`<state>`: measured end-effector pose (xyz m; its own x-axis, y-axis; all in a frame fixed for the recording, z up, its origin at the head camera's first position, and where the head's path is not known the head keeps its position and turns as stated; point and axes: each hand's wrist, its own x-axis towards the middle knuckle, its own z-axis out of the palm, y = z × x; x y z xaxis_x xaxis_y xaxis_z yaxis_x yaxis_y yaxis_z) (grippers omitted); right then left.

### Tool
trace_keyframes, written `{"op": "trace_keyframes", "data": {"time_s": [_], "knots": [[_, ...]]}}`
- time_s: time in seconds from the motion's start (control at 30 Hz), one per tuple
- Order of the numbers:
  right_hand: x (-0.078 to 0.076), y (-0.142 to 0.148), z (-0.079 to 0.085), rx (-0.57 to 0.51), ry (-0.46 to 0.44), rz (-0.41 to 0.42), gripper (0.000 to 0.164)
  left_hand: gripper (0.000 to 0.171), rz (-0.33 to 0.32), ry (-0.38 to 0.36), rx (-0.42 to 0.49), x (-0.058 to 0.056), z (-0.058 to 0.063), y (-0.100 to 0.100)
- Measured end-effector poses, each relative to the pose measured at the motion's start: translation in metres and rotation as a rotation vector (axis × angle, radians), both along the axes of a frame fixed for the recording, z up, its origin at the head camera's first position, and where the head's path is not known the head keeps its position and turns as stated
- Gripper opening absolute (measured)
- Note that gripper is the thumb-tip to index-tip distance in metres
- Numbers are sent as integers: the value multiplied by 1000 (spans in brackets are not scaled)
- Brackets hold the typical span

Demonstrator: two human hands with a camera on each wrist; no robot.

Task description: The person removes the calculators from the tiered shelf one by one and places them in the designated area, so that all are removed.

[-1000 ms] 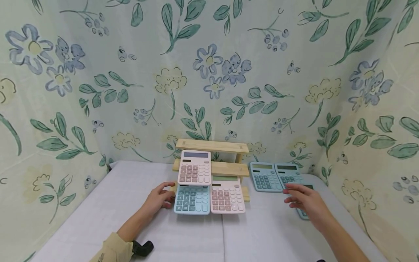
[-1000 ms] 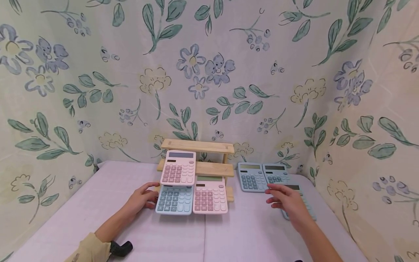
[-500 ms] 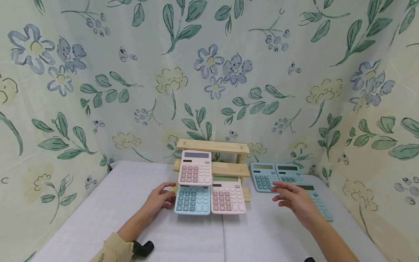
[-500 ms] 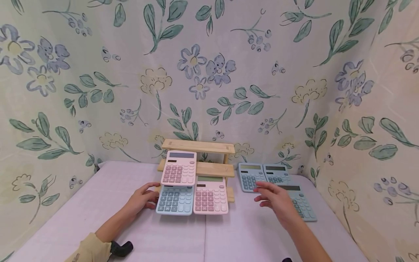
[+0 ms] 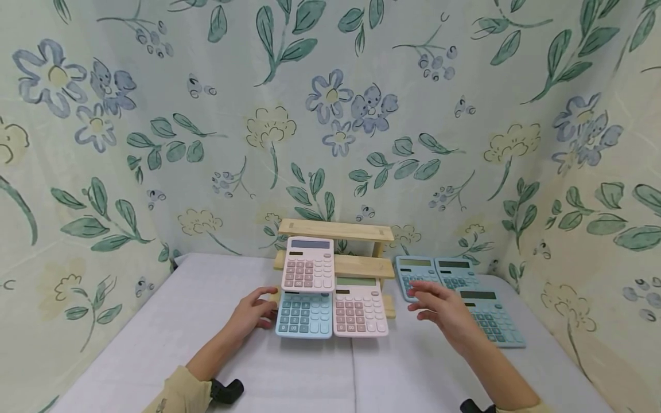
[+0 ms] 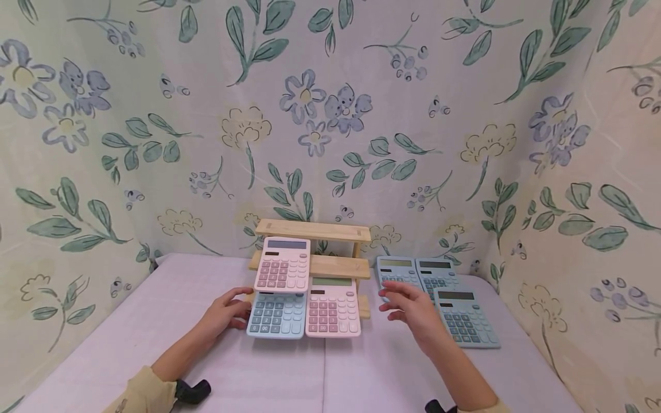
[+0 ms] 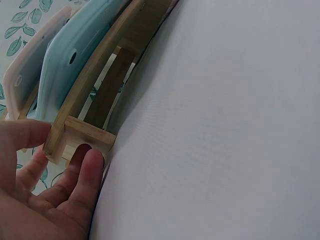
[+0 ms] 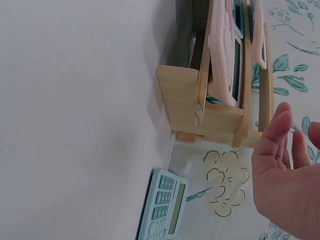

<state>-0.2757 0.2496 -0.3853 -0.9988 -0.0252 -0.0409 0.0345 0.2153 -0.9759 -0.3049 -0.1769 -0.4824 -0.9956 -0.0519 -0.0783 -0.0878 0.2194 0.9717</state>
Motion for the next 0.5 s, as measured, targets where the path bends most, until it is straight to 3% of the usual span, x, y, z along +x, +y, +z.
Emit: {"op": "trace_keyframes", "data": {"time_s": [0.5], "knots": [[-1,-34,-1,-49,9,9,40,43,-1,-9,-2,0,1,0]]}}
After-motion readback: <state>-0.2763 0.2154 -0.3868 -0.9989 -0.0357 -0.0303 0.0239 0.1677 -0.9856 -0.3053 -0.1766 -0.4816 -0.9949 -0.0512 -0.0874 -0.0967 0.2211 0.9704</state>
